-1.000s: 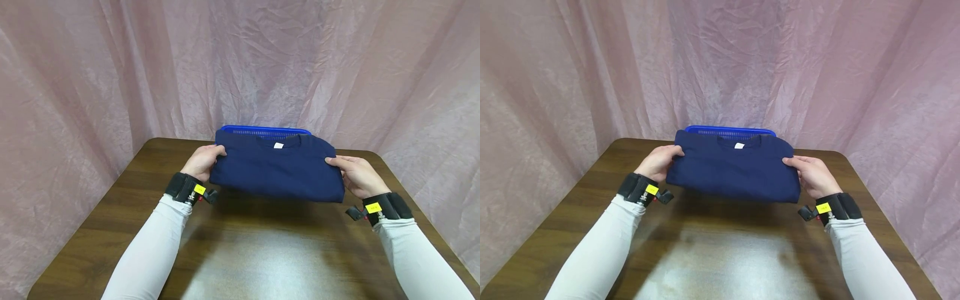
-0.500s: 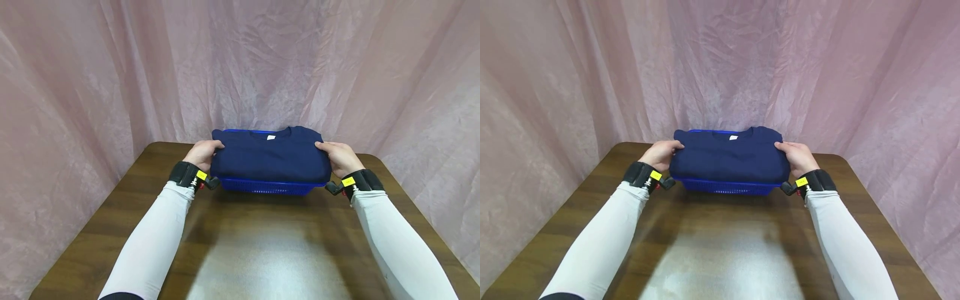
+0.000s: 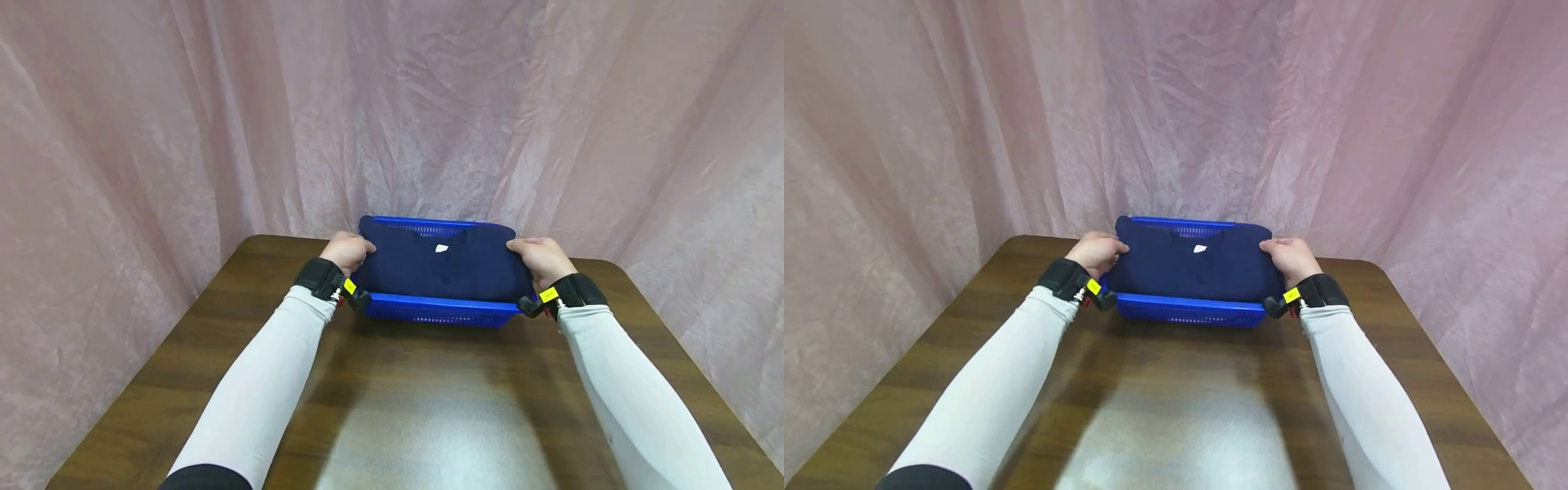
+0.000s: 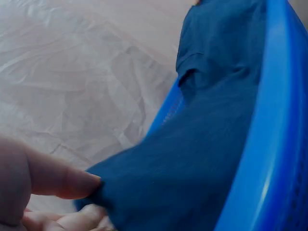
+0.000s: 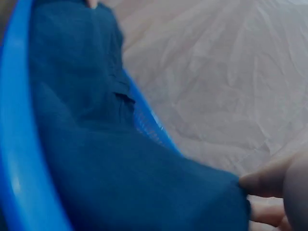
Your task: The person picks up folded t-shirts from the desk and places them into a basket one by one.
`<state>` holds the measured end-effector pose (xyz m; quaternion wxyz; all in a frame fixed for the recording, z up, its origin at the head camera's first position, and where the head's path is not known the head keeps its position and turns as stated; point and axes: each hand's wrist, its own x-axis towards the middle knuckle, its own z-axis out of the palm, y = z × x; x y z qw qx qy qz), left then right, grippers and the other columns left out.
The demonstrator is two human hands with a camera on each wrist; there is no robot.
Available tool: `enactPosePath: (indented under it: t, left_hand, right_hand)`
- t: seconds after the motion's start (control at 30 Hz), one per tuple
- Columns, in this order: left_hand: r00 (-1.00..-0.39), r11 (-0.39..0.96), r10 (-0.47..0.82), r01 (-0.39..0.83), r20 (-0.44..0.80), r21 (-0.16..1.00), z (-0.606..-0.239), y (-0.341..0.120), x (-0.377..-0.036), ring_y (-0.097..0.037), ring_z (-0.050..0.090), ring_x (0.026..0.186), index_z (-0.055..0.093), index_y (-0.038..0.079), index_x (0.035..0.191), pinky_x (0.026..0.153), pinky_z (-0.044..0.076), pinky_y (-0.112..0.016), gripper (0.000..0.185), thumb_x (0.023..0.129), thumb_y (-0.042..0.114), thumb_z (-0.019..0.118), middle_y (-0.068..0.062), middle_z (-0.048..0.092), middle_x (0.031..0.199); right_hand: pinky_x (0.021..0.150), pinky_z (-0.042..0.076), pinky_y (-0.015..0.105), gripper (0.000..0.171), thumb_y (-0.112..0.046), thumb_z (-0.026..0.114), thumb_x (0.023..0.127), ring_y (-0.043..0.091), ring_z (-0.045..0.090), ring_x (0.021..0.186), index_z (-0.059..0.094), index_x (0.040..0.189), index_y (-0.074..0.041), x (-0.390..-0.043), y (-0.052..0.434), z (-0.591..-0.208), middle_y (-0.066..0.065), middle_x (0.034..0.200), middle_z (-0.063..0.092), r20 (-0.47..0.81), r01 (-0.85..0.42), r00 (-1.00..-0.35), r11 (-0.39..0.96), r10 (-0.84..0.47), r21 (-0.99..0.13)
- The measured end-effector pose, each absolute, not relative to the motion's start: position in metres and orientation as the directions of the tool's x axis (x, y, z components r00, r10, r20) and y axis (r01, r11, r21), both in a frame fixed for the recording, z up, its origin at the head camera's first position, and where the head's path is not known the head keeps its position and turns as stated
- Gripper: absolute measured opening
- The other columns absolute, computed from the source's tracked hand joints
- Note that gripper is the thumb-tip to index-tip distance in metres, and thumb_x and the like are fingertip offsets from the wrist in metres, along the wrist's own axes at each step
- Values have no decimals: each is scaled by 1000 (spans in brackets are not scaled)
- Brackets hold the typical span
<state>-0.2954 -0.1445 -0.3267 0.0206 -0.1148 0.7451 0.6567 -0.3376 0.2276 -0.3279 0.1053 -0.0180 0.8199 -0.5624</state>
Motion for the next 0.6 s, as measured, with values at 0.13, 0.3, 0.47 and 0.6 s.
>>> enactPosePath:
  t: [0.13,0.3,0.47,0.6]
  left_hand:
    - [-980,203,-141,-168,-141,965,-320,-149,-287,-13,64,69,69,-1,90,69,58,-20,22,106,7,56,-5,69,80]
    - [-974,362,-225,-43,42,931,-318,-162,-278,-41,63,137,59,-8,150,121,51,-51,50,109,20,56,-28,65,149]
    - [-948,479,-264,32,178,877,-323,-167,-264,-40,62,136,66,-5,144,120,49,-52,47,107,22,57,-25,69,143]
    - [-942,518,-241,78,232,852,-327,-159,-251,-39,63,138,63,-3,148,121,49,-51,51,105,23,58,-24,69,145]
  right_hand:
    - [109,58,40,59,-27,50,115,30,66,130,44,160,11,-328,231,-325,33,164,48,-94,-2,-984,533,-153,-846]
    - [115,55,51,61,-29,48,114,42,62,136,44,161,11,-318,237,-320,33,157,56,12,-79,-993,579,-117,-811]
    - [116,53,57,62,-31,49,113,47,64,136,48,159,10,-305,236,-322,34,153,60,149,-183,-983,629,-106,-756]
    - [115,52,61,56,-30,54,111,48,66,134,56,153,8,-292,226,-324,33,147,65,283,-270,-954,686,-96,-676]
